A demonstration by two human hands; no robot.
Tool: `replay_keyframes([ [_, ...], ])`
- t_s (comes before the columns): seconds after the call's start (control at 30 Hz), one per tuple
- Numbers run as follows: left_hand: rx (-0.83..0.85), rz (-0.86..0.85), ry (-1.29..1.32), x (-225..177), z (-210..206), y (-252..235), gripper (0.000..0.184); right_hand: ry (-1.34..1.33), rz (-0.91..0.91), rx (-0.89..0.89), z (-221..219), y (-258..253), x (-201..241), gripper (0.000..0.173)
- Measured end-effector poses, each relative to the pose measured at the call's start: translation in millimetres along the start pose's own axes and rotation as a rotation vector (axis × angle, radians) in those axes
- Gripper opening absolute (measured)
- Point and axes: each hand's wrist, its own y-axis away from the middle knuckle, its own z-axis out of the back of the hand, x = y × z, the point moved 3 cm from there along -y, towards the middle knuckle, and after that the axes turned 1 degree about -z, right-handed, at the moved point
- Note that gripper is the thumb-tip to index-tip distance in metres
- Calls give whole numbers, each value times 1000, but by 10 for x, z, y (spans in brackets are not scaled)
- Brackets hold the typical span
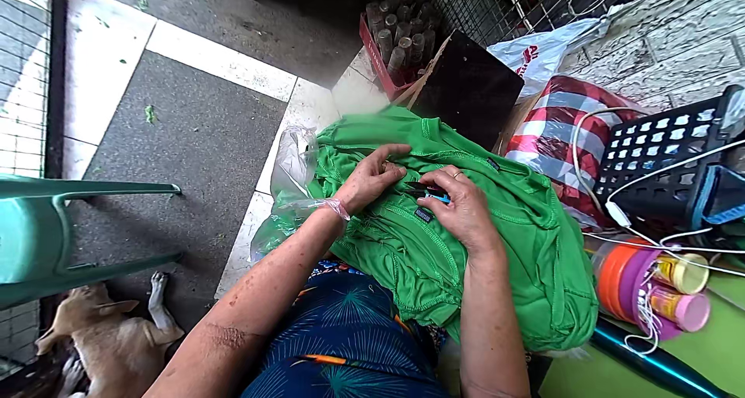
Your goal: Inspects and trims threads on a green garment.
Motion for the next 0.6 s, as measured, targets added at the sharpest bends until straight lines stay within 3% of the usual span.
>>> replay_keyframes([
  [0.4,-13,21,13,-7,0,-22,38,73,38,-80,-39,4,23,16],
  [0.53,-35,-24,7,10,1,26,29,-174,-114,-224,121,64,-36,27],
  [0.6,6,-112,-140,25,9,72,35,-308,-198,-325,278,200,-22,31],
])
